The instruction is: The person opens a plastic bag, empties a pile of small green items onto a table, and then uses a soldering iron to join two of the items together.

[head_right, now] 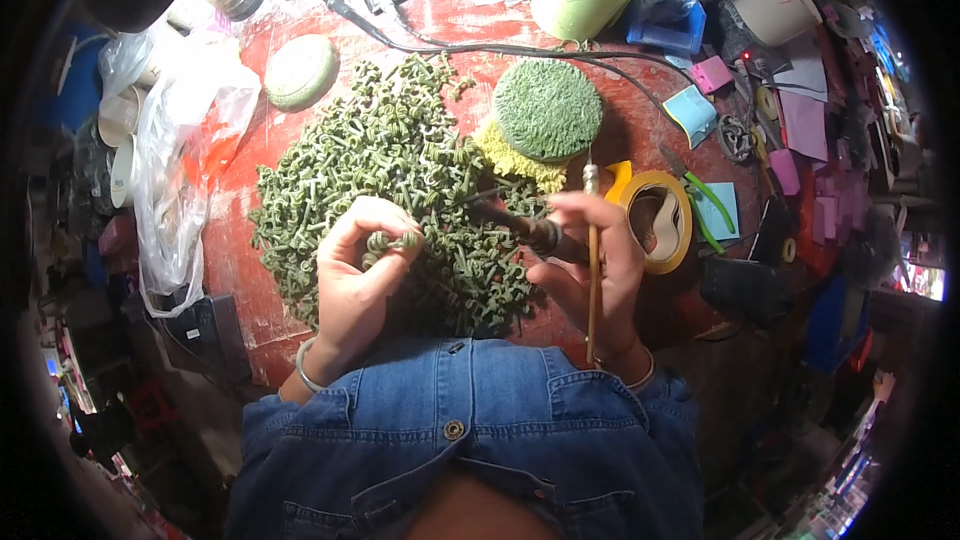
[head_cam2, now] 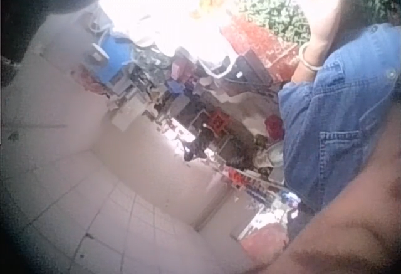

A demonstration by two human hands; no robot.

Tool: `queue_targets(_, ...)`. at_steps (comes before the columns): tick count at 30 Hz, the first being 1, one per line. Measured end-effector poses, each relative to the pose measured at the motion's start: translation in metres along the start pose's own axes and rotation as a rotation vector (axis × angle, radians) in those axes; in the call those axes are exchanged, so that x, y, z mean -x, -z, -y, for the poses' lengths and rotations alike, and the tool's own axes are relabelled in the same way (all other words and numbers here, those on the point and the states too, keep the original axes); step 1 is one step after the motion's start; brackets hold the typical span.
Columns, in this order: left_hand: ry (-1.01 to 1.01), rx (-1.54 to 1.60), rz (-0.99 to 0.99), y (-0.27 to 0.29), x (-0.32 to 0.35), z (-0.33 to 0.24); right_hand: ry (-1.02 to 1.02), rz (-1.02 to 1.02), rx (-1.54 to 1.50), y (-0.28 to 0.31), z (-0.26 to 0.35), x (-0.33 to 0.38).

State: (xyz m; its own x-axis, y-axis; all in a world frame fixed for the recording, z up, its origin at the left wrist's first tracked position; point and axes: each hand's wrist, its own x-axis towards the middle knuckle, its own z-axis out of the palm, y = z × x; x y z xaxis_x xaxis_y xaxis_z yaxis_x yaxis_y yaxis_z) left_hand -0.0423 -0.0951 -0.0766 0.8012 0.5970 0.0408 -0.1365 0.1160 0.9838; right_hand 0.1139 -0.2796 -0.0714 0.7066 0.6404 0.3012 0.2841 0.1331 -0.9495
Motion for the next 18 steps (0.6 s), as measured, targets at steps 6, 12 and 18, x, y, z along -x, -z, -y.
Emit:
queue_targets(6, 0.587, 0.458, 0.105, -0.004, 0.004, -0.015, -0.266, 0.088, -0.3, -0.01, 0.029, 0.0)
queue_targets(12, 0.742, 0.728, 0.219, 0.003, -0.002, -0.009, -0.224, 0.141, -0.32, -0.026, 0.016, -0.001)
queue_targets(18, 0.603, 0.523, 0.211, -0.002, 0.002, -0.011, -0.402, 0.005, -0.317, -0.027, 0.016, 0.008)
